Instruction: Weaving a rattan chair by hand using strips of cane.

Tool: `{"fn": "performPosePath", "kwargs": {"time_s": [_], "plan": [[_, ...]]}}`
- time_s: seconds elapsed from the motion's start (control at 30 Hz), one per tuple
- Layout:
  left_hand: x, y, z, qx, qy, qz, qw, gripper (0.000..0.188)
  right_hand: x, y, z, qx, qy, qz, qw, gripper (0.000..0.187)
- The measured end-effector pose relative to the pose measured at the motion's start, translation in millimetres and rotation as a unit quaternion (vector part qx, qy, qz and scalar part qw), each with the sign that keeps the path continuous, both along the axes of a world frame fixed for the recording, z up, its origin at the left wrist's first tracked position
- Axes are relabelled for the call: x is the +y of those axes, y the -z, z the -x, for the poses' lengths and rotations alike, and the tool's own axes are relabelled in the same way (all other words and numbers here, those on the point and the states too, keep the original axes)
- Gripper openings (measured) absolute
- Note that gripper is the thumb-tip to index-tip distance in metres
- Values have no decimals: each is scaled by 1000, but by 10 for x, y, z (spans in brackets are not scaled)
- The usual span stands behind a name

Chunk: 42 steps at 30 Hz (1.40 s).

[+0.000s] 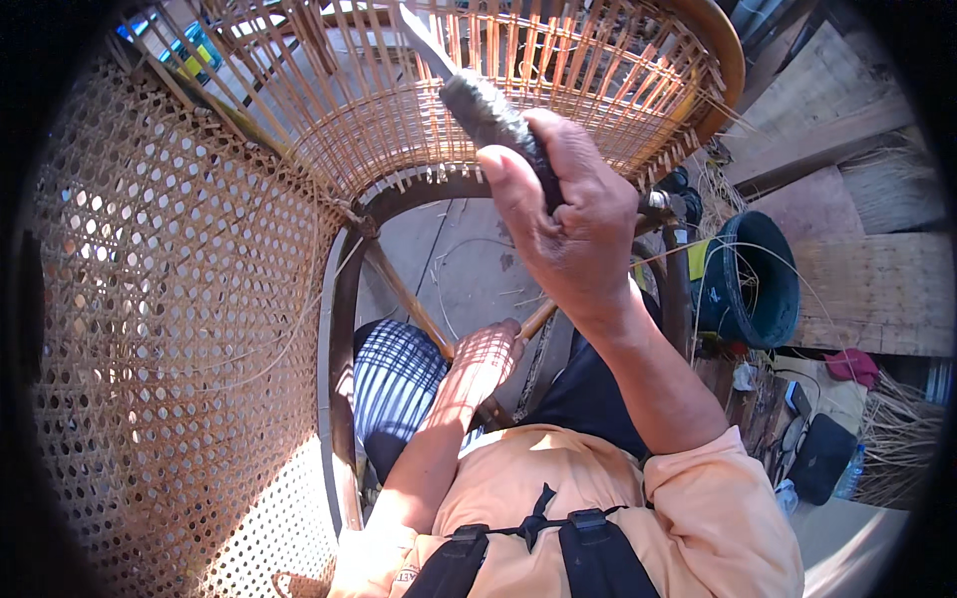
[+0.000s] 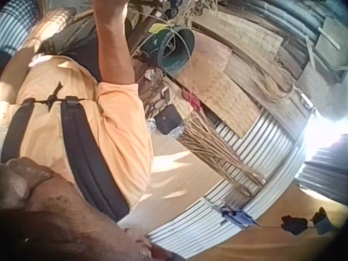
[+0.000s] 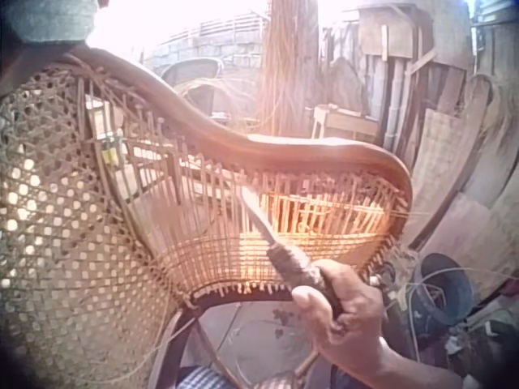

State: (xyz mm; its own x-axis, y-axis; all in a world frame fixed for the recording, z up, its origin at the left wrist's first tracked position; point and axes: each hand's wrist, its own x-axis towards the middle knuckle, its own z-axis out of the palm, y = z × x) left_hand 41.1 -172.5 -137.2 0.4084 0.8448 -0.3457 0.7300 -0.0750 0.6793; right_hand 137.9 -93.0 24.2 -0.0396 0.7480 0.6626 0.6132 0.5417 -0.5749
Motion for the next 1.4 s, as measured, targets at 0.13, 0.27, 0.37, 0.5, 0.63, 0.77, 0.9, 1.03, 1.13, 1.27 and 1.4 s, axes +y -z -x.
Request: {"fn": "performPosePath", "kwargs": {"time_s": [0.13, 0.27, 0.37, 0.5, 0.63, 0.77, 0.9, 1.03, 1.13, 1.27, 1.4], "plan": [[-9, 157, -51, 12, -1, 14, 1000, 26, -38, 25, -89, 25, 29, 7, 999, 18], [-17, 56, -38, 14, -2, 14, 1000, 28, -87, -56, -115, 24, 8, -28, 999, 17], [-37, 75, -15, 14, 1, 14, 1000, 28, -2, 137, -221, -112, 37, 80, 990, 18], [-38, 112, -80, 5, 0, 12, 1000, 27, -148, -46, -189, 31, 10, -3, 999, 16], [-59, 108, -36, -2, -7, 7, 1000, 27, -2, 167, -254, -87, 23, 73, 993, 16], [-79, 143, 26, 1, -19, -8, 1000, 27, -132, 30, -129, 54, 4, 35, 998, 12], [-95, 185, 21, -9, -12, -18, 1000, 27, 34, 160, -194, -127, 15, 63, 990, 14], [-60, 62, -13, -1, 1, -3, 1000, 29, -100, 20, -121, 43, -2, -16, 999, 16], [-62, 25, 37, 17, 5, -2, 1000, 29, -39, 85, 7, 40, -7, 25, 999, 17], [-65, 8, -11, 17, 5, 29, 999, 29, -28, 134, -92, 5, -25, 24, 999, 18], [-51, -64, -8, 7, -3, 11, 1000, 27, -147, 20, -144, 110, 7, -16, 994, 16]]}}
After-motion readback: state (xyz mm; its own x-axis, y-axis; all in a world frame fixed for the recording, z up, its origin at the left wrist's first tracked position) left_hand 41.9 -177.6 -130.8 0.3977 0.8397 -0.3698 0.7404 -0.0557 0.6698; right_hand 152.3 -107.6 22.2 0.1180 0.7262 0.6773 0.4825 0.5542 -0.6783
